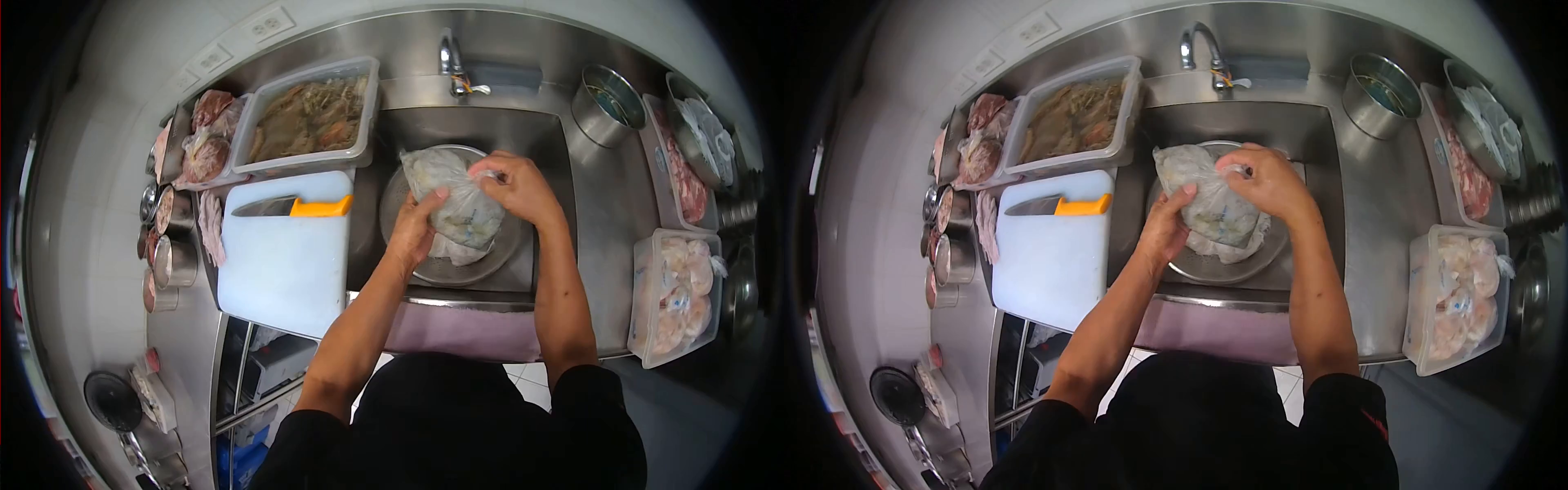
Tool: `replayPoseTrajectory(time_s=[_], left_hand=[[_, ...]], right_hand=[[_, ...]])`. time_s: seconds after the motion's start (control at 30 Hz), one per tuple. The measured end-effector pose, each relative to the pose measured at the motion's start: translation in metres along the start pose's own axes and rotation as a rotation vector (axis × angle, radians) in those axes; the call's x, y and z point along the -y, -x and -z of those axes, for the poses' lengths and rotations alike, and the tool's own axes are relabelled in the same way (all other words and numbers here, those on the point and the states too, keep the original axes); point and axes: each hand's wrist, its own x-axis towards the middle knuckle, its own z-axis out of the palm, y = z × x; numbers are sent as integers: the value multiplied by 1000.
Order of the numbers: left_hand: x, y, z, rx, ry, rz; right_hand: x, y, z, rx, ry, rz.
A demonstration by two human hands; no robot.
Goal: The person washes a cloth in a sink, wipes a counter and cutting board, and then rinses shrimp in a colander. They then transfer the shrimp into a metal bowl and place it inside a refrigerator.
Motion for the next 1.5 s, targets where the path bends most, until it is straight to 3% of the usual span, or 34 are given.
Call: replayPoseTrajectory(time_s=[0.13,0.23,0.33,0.47,0.67,0.7,0.77,0.93,1.03,1.13,1.2,1.27,1.4,1.5], left_hand=[[11,-15,-8,-27,80,32],[14,-23,-10,12,1,79],[15,-26,-7,46,-199,177],[18,-29,0,-13,-312,98],[10,-27,12,-70,-522,-38],[9,-28,14,-74,-589,-57],[6,-28,14,-80,-577,-31],[9,-30,9,-72,-373,11],[22,-35,14,-122,-281,31],[44,-43,34,-114,-232,87],[55,-45,41,-78,-179,111],[60,-45,44,-78,-111,135],[40,-18,23,-313,-734,165],[40,0,63,73,-966,-54]], right_hand=[[-45,8,2,-17,-72,-54],[-67,17,-11,31,-211,-250],[-89,19,-26,-37,-355,-274],[-85,22,-43,-86,-375,-327],[-101,16,-82,-108,-499,-212],[-106,18,-89,-113,-355,-225],[-114,19,-102,-156,-372,-120],[-73,18,-58,-53,-195,-298],[-84,14,-61,-70,-97,-274],[-77,22,-65,-152,315,-247],[-67,27,-59,-174,395,-221],[-69,19,-60,-177,282,-283],[-82,26,-72,-269,69,-222],[-65,48,-44,-261,235,-88]])
